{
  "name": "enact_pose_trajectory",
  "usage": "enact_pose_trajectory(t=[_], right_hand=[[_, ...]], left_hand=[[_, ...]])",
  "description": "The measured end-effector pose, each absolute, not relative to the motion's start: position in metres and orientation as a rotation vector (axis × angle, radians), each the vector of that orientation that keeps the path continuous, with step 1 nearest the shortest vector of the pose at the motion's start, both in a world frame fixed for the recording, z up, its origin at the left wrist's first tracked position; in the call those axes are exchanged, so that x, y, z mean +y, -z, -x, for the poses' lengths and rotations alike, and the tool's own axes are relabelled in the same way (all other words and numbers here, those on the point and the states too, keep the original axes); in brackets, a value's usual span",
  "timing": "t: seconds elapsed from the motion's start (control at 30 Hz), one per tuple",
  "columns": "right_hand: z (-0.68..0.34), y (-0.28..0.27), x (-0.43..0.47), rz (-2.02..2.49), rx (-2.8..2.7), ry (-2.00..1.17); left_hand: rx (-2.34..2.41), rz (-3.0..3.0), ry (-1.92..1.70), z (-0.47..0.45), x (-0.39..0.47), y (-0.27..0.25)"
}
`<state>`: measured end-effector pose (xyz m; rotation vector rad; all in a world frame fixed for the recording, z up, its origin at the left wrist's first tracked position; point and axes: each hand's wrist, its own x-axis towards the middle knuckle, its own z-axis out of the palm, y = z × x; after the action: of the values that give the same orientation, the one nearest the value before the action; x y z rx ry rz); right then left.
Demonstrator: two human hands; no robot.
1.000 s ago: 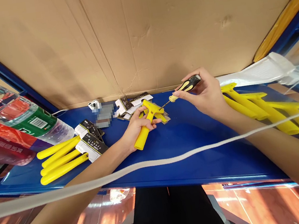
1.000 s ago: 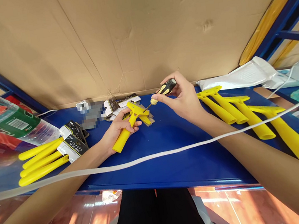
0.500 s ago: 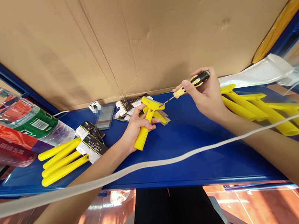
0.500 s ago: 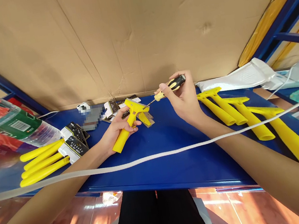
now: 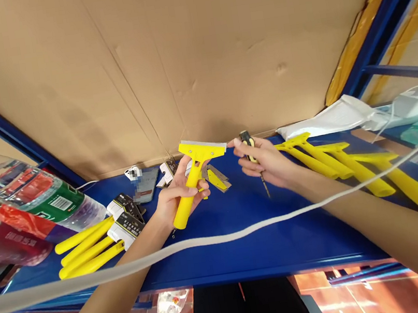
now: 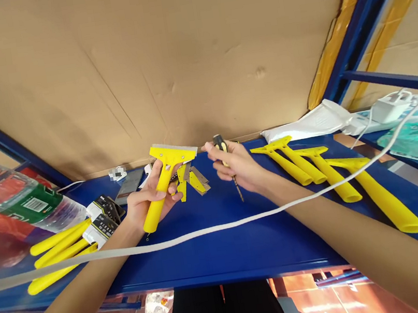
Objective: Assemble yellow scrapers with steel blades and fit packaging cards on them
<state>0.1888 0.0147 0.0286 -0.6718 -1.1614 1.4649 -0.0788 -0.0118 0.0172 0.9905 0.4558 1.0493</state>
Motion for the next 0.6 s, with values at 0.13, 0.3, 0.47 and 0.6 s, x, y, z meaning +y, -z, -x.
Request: enact_pose_trajectory(t=[0.13,0.3,0.47,0.6], right_hand=[[-0.178,-0.023,0.004,0.607,-1.182,-1.552],[-0.179,-0.016,0.007,0.578,-1.131,-1.599],[-0.180,-0.013,0.006,0.542,-1.111,-1.679],[-0.180,-0.014,0.003,0.514,-1.125,-1.709]], left_hand=[[0.448,-0.979,-1.020,0.079,-0.012,-0.013],[0.488,-1.017,-0.967,0.076,-0.018,-0.019],[0.507,-0.987,-0.938,0.075,-0.025,-0.023],[0.473,-1.001,-0.857,0.074,-0.025,-0.015]])
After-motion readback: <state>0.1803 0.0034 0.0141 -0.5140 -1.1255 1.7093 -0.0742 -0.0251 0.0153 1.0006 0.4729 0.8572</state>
